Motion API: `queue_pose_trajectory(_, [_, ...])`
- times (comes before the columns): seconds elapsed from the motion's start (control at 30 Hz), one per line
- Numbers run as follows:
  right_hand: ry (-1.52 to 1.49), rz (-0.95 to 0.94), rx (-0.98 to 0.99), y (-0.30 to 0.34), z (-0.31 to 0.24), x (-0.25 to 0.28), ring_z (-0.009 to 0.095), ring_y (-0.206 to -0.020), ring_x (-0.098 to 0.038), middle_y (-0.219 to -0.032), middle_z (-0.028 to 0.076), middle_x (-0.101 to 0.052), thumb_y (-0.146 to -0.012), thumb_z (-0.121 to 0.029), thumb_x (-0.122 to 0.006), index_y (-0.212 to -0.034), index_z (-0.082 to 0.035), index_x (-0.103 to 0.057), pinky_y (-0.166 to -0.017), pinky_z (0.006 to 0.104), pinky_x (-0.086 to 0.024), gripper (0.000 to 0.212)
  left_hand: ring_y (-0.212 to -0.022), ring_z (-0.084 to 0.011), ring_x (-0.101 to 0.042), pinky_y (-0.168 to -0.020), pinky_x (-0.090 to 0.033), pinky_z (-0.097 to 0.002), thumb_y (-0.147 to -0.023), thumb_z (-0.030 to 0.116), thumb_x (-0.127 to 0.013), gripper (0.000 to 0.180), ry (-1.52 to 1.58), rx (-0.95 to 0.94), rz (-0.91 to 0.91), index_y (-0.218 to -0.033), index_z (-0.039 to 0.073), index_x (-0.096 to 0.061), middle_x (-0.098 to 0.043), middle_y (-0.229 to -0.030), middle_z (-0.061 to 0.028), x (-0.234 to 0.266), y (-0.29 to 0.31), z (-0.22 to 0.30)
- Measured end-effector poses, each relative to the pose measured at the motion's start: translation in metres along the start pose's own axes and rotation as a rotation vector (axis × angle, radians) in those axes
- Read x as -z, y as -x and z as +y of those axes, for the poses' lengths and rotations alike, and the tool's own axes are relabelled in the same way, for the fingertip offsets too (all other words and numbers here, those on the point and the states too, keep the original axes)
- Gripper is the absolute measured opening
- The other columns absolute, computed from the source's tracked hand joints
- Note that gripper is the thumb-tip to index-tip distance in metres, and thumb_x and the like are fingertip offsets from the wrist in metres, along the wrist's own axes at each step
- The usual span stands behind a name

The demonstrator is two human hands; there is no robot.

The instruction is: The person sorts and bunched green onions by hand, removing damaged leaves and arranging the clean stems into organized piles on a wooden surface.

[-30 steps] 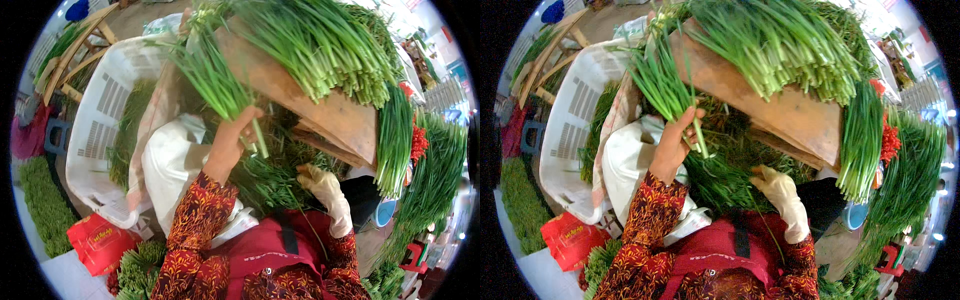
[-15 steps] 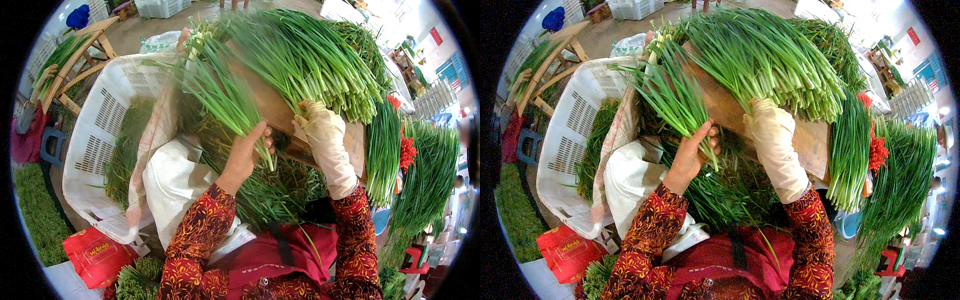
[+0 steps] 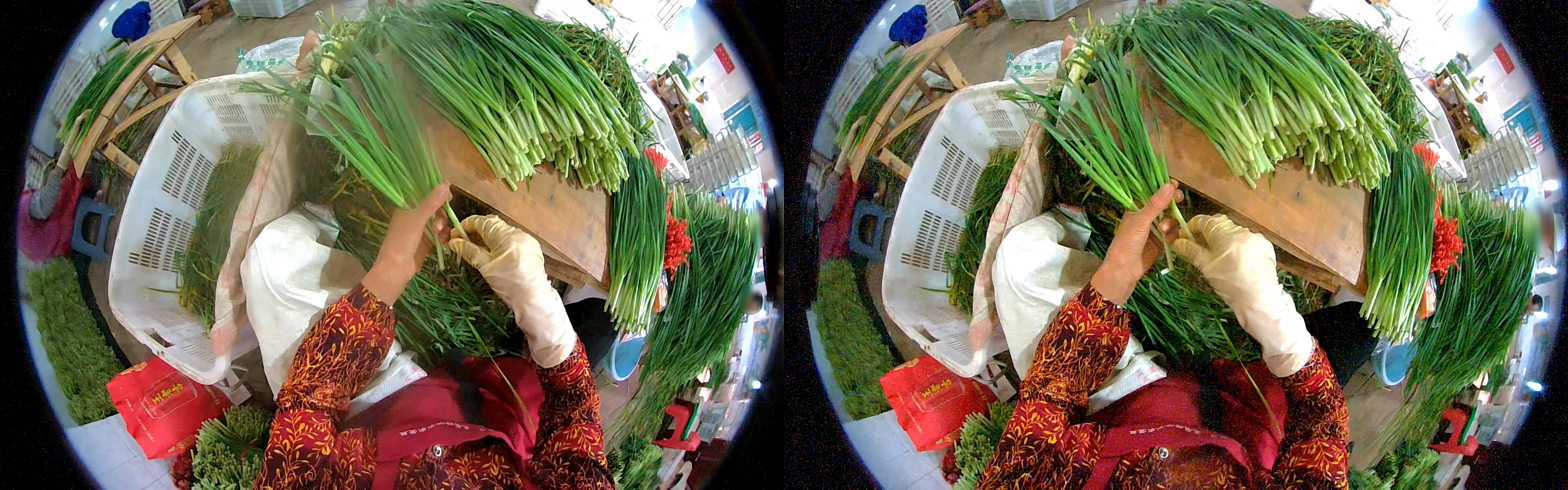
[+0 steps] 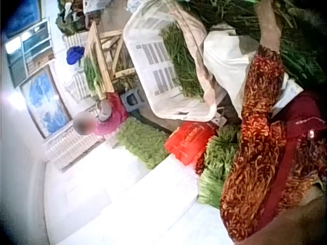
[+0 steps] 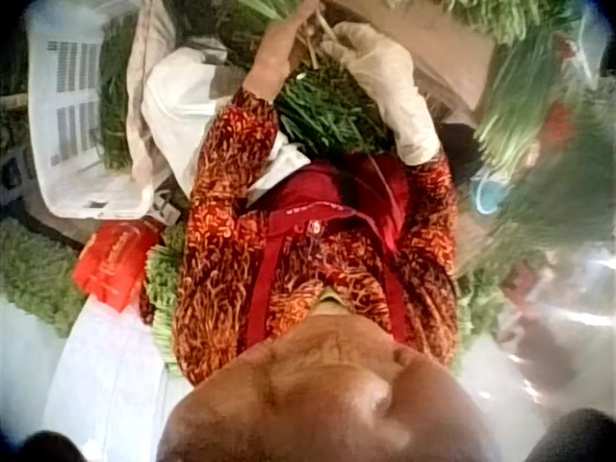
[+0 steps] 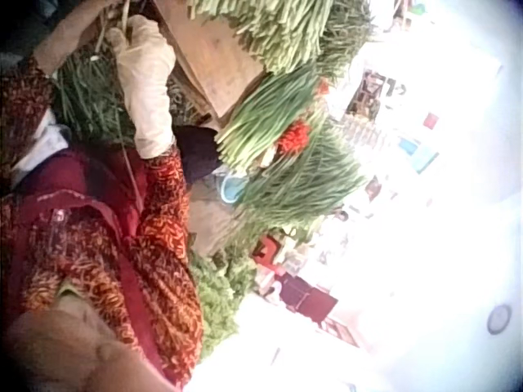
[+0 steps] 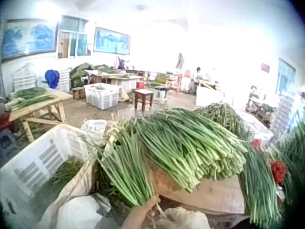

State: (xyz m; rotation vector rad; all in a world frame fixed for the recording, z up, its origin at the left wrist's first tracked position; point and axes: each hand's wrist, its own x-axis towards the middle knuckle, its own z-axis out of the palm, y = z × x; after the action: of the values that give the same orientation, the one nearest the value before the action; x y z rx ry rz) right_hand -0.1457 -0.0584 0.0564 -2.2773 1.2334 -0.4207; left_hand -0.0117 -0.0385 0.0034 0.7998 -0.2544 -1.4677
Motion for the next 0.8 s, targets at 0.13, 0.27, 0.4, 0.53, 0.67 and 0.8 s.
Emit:
queue_pose_trajectory(0.13, [-0.289,-0.018,-0.126,-0.018,0.002,-0.004,0.022,-0.075,-0.059,-0.082,0.01,-0.06,-0.072,-0.035,-0.062,-0.091,-0.008,-0.059,-0.066,0.0313,-0.045,0.033,-0.06,-0.0089,-0.049,-0.05,-0.041,-0.0235,-0.075,0.026,-0.064,0.027,-0.029,-0.004,0.041,-0.092,0.007,-0.053,-0.054,-0.075,0.0003,-0.001,0.0,-0.008])
queue_pose_trajectory(0.27, [-0.314,0.008,-0.169,-0.024,0.007,-0.017,0.018,-0.07,-0.058,-0.08,0.008,-0.061,-0.073,-0.025,-0.064,-0.088,-0.006,-0.059,-0.064,0.0282,-0.045,0.026,-0.059,-0.0095,-0.049,-0.049,-0.041,-0.0239,-0.076,0.029,-0.063,0.028,-0.079,-0.007,0.03,-0.09,0.007,-0.052,-0.052,-0.07,0.0007,0.003,0.006,-0.008])
queue_pose_trajectory(0.4, [-0.611,0.139,-0.246,-0.014,0.006,-0.021,0.008,-0.065,-0.052,-0.074,0.003,-0.059,-0.075,-0.012,-0.063,-0.087,-0.002,-0.058,-0.061,0.0219,-0.043,0.016,-0.06,-0.0099,-0.048,-0.052,-0.042,-0.0248,-0.076,0.029,-0.062,0.027,-0.154,-0.059,0.083,-0.088,0.008,-0.052,-0.05,-0.07,0.0006,0.001,0.009,-0.008])
queue_pose_trajectory(0.53, [-0.638,0.111,0.078,0.006,0.007,-0.02,0.011,-0.071,-0.054,-0.078,0.004,-0.058,-0.075,-0.01,-0.062,-0.085,-0.003,-0.058,-0.064,0.0242,-0.044,0.013,-0.082,-0.0141,-0.053,-0.068,-0.046,-0.028,-0.078,0.026,-0.06,0.029,-0.26,-0.133,0.17,-0.096,0.005,-0.054,-0.056,-0.091,-0.0051,0.014,0.009,0.004])
queue_pose_trajectory(0.67, [-0.126,-0.482,0.07,0.037,0.029,-0.019,0.021,-0.077,-0.057,-0.084,0.007,-0.059,-0.076,-0.022,-0.06,-0.09,-0.009,-0.06,-0.068,0.0292,-0.045,0.019,-0.069,-0.0124,-0.055,-0.061,-0.05,-0.0275,-0.081,0.024,-0.057,0.026,-0.116,-0.444,0.2,-0.094,0.003,-0.05,-0.056,-0.09,-0.0079,0.006,0.003,0.03])
queue_pose_trajectory(0.8, [0.031,-0.1,0.202,0.023,0.027,0.009,0.017,-0.08,-0.059,-0.09,0.006,-0.061,-0.074,-0.026,-0.062,-0.097,-0.014,-0.06,-0.07,0.0279,-0.048,0.026,-0.059,-0.0073,-0.046,-0.054,-0.043,-0.024,-0.082,0.02,-0.055,0.02,0.04,-0.436,-0.05,-0.097,0.008,-0.049,-0.054,-0.084,-0.0035,0.009,0.004,0.041])
